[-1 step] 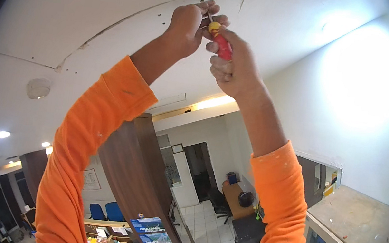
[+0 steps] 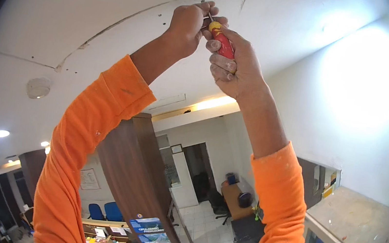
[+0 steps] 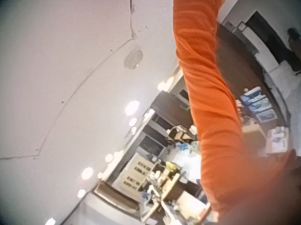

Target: The person climbs a stepladder in an office and uses a screwdriver to pry and remove a section of the ceiling panel. They work on the seam between panels, lifting and detaching the panel from its mounting.

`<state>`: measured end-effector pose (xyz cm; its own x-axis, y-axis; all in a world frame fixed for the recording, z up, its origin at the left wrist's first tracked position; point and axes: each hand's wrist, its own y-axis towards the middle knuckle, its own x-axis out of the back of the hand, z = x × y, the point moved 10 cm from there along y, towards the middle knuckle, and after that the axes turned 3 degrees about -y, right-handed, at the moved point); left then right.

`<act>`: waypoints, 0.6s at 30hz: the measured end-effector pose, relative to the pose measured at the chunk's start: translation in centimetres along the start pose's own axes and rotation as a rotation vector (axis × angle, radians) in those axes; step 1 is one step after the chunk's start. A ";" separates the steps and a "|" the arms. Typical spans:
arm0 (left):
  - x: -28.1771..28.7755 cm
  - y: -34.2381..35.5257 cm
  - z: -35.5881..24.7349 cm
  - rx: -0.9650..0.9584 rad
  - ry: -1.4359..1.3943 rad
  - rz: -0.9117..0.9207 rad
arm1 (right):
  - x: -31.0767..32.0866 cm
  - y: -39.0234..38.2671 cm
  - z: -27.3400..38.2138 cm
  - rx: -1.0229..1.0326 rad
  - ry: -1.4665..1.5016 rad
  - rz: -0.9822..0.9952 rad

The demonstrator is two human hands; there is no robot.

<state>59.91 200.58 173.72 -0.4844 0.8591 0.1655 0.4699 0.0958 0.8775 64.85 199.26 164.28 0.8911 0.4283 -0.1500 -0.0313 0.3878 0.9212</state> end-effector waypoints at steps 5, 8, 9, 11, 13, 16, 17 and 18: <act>1.1 0.7 -1.1 -0.018 0.118 -0.046 | 1.1 -0.9 1.3 0.238 -0.584 -0.348; 0.3 1.2 -0.7 -0.022 0.106 -0.058 | -2.0 -3.6 4.7 0.655 -1.516 -0.735; 0.2 1.4 -0.6 -0.022 0.116 -0.059 | -2.6 -3.5 4.6 0.670 -1.610 -0.767; -0.1 1.7 -0.8 -0.030 0.087 -0.039 | -1.6 -2.8 4.7 0.567 -1.417 -0.724; -0.2 1.4 -0.5 -0.021 0.024 -0.004 | 1.2 -1.9 3.7 0.305 -0.831 -0.564; 0.2 1.5 -0.6 -0.019 -0.051 -0.025 | 0.9 -0.3 0.5 0.085 -0.106 -0.281; 0.3 1.5 -0.9 -0.028 -0.022 -0.031 | 0.7 -0.4 0.6 0.075 -0.124 -0.274; 0.4 1.5 -1.2 -0.038 0.007 -0.039 | 0.5 -0.6 0.7 0.065 -0.141 -0.265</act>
<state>59.54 200.47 175.69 -0.5069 0.8515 0.1342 0.4227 0.1098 0.8996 65.67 198.65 163.91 0.9186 0.1993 -0.3412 0.2359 0.4161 0.8782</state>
